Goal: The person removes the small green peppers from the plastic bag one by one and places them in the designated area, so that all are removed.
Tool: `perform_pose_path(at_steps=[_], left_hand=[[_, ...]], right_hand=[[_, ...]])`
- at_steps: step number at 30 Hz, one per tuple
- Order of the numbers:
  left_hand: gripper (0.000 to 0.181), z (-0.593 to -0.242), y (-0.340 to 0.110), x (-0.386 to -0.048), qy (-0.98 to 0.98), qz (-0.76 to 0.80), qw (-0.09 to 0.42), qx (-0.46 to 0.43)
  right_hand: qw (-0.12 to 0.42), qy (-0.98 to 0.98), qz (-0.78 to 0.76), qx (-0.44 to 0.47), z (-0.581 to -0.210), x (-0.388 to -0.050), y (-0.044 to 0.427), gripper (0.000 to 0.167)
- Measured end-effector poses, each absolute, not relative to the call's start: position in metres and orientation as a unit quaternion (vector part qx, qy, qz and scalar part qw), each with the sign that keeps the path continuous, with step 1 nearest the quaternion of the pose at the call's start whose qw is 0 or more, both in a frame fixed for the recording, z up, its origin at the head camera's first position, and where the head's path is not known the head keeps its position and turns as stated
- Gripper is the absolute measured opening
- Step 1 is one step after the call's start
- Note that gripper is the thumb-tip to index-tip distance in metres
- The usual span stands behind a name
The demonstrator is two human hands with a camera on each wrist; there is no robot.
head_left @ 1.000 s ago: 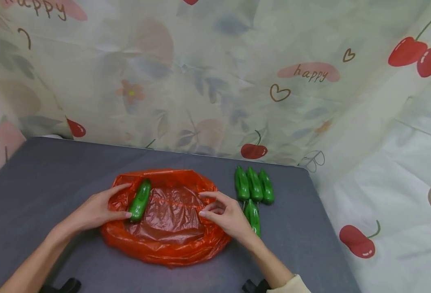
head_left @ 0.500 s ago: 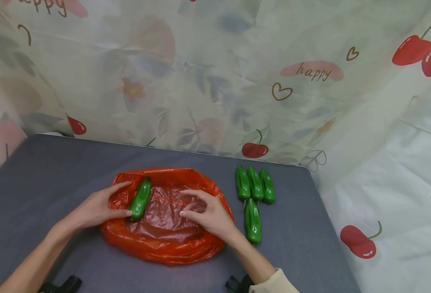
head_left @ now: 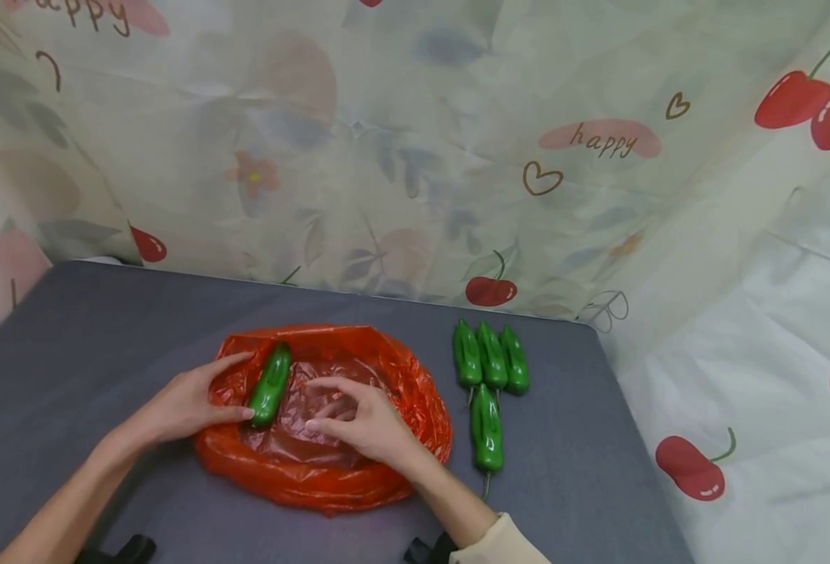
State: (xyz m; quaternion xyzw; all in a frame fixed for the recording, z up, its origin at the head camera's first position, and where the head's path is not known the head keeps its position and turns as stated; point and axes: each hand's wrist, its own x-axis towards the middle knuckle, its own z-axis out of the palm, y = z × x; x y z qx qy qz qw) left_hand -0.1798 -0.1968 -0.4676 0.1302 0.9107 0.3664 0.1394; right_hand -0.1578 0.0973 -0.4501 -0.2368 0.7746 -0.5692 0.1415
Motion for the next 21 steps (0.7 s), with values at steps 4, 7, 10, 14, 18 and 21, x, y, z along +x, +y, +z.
perform_pose_path(at_steps=[4, 7, 10, 14, 18, 21], left_hand=[[0.097, -0.469, -0.196, -0.180, 0.912, 0.364, 0.138, 0.128], [0.097, -0.468, -0.196, -0.180, 0.914, 0.361, 0.134, 0.130], [0.097, -0.467, -0.196, -0.181, 0.914, 0.360, 0.132, 0.133], [0.096, -0.466, -0.196, -0.182, 0.916, 0.358, 0.126, 0.133], [0.097, -0.467, -0.196, -0.181, 0.917, 0.355, 0.123, 0.133], [0.096, -0.469, -0.195, -0.181, 0.916, 0.357, 0.116, 0.140]], right_hand=[[0.156, 0.770, -0.573, -0.233, -0.458, -0.163, 0.093, 0.047], [0.163, 0.769, -0.573, -0.232, -0.463, -0.168, 0.090, 0.048], [0.161, 0.776, -0.564, -0.231, -0.466, -0.171, 0.085, 0.048], [0.162, 0.791, -0.548, -0.221, -0.465, -0.174, 0.076, 0.048], [0.177, 0.799, -0.539, -0.201, -0.466, -0.174, 0.068, 0.049], [0.187, 0.807, -0.524, -0.197, -0.468, -0.175, 0.064, 0.050]])
